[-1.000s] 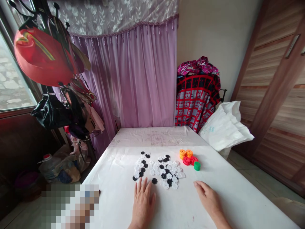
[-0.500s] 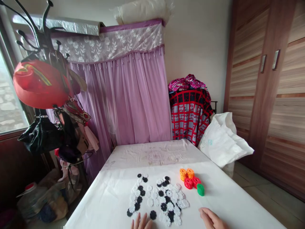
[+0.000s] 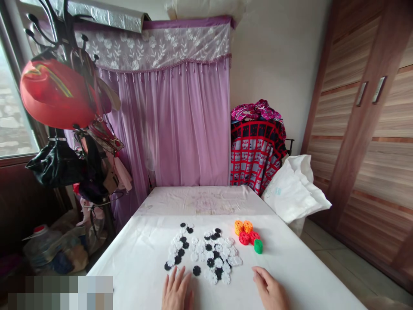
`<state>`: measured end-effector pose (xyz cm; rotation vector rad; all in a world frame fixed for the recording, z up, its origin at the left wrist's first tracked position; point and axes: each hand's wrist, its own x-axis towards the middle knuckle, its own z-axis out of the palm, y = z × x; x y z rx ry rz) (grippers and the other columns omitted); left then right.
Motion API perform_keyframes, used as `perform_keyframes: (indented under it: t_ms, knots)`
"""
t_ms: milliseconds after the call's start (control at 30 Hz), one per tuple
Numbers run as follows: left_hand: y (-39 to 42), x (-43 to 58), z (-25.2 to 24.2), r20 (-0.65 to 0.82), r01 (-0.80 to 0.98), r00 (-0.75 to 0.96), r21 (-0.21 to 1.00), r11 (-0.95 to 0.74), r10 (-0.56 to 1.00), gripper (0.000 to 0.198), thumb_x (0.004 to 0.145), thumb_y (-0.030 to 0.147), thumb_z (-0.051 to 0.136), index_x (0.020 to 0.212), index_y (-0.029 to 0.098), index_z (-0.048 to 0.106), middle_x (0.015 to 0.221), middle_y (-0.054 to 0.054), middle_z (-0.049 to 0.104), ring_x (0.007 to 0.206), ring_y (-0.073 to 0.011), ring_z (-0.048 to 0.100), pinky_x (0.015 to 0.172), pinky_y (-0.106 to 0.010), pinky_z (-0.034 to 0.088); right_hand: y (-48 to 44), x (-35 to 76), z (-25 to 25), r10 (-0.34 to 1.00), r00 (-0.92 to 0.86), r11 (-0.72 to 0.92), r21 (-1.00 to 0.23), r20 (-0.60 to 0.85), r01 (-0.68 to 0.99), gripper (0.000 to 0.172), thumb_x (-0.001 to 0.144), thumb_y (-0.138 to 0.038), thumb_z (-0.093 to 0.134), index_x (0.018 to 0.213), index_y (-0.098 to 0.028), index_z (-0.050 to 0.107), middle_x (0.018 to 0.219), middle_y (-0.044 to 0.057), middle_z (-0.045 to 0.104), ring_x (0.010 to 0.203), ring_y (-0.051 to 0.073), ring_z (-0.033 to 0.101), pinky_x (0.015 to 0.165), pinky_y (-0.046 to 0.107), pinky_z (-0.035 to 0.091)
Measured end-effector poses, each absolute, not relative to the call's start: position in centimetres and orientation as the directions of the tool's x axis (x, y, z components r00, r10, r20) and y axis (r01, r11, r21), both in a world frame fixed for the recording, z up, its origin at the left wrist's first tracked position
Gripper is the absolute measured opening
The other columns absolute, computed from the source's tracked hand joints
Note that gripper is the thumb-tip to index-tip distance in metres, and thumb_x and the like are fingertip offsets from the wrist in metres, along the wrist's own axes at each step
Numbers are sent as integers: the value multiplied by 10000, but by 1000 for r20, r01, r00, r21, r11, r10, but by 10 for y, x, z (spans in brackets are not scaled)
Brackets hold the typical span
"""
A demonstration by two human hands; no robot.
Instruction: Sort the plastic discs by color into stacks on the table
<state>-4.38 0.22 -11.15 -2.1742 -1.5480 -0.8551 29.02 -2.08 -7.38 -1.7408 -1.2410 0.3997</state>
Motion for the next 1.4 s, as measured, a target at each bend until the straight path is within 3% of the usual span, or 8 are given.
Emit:
perform_keyframes:
  t_ms: [333, 533, 700, 800, 867, 967, 1267, 1400]
  knots:
    - [-13, -37, -87, 537, 879, 227, 245, -408, 812, 423, 901, 183, 457, 1267, 278, 648, 1381, -64, 617, 1364, -293, 480, 1114, -569, 412, -29, 284, -69, 847, 400, -54, -692, 350, 719, 446, 810, -535, 397, 867, -254, 739, 885, 73, 785, 771, 264, 742, 669, 330, 575]
    - [-22, -31, -73, 471, 856, 270, 282, -433, 840, 458, 866, 126, 452, 1262, 257, 642, 1343, -68, 644, 1317, -278, 529, 1114, -561, 418, -30, 274, -77, 807, 277, 39, -516, 521, 856, 385, 886, -414, 398, 920, -227, 733, 937, 97, 771, 792, 242, 727, 686, 323, 572]
    - [-20, -34, -66, 427, 853, 330, 246, -459, 842, 444, 901, 182, 434, 1301, 247, 615, 1431, -74, 574, 1372, -283, 470, 1130, -549, 389, -24, 233, -61, 838, 7, 168, -269, 546, 948, 380, 912, -332, 450, 1181, -209, 688, 1291, 135, 653, 1187, 260, 607, 993, 400, 482]
    - [-11, -45, -62, 404, 889, 313, 193, -415, 859, 491, 923, 371, 472, 1389, 235, 549, 1570, -103, 393, 1472, -345, 294, 1169, -604, 279, -12, 208, -51, 908, 78, -3, -179, 412, 984, 526, 901, -391, 505, 1389, -202, 552, 1535, 159, 422, 1400, 329, 400, 1115, 529, 330]
    - [0, -55, -57, 355, 934, 230, 182, -309, 906, 641, 907, 528, 477, 1454, 195, 475, 1597, -146, 323, 1489, -386, 226, 1173, -644, 215, -1, 195, -46, 943, 170, -128, -162, 287, 979, 605, 906, -454, 513, 1451, -192, 485, 1566, 183, 362, 1422, 358, 354, 1127, 561, 279]
    - [20, -65, -50, 238, 965, 156, 171, -200, 959, 811, 870, 671, 447, 1503, 165, 397, 1598, -168, 303, 1484, -415, 216, 1168, -660, 182, 17, 181, -40, 972, 144, -113, -166, 185, 980, 642, 913, -516, 511, 1477, -215, 453, 1569, 180, 361, 1440, 370, 313, 1138, 572, 228]
    - [47, -66, -50, 191, 871, 419, 191, -453, 888, 723, 918, 672, 352, 1530, 288, 331, 1582, -83, 373, 1482, -316, 279, 1195, -586, 180, 29, 161, -31, 940, -220, 294, -290, 262, 911, 534, 967, -477, 459, 1466, -287, 451, 1550, 87, 423, 1421, 285, 356, 1161, 542, 224]
    - [62, -73, -52, 222, 857, 419, 224, -464, 880, 679, 952, 625, 305, 1543, 291, 297, 1612, -71, 313, 1505, -297, 220, 1206, -572, 145, 43, 177, -36, 921, -137, 271, -347, 364, 898, 466, 996, -376, 390, 1423, -230, 511, 1503, 90, 487, 1378, 240, 426, 1179, 472, 235]
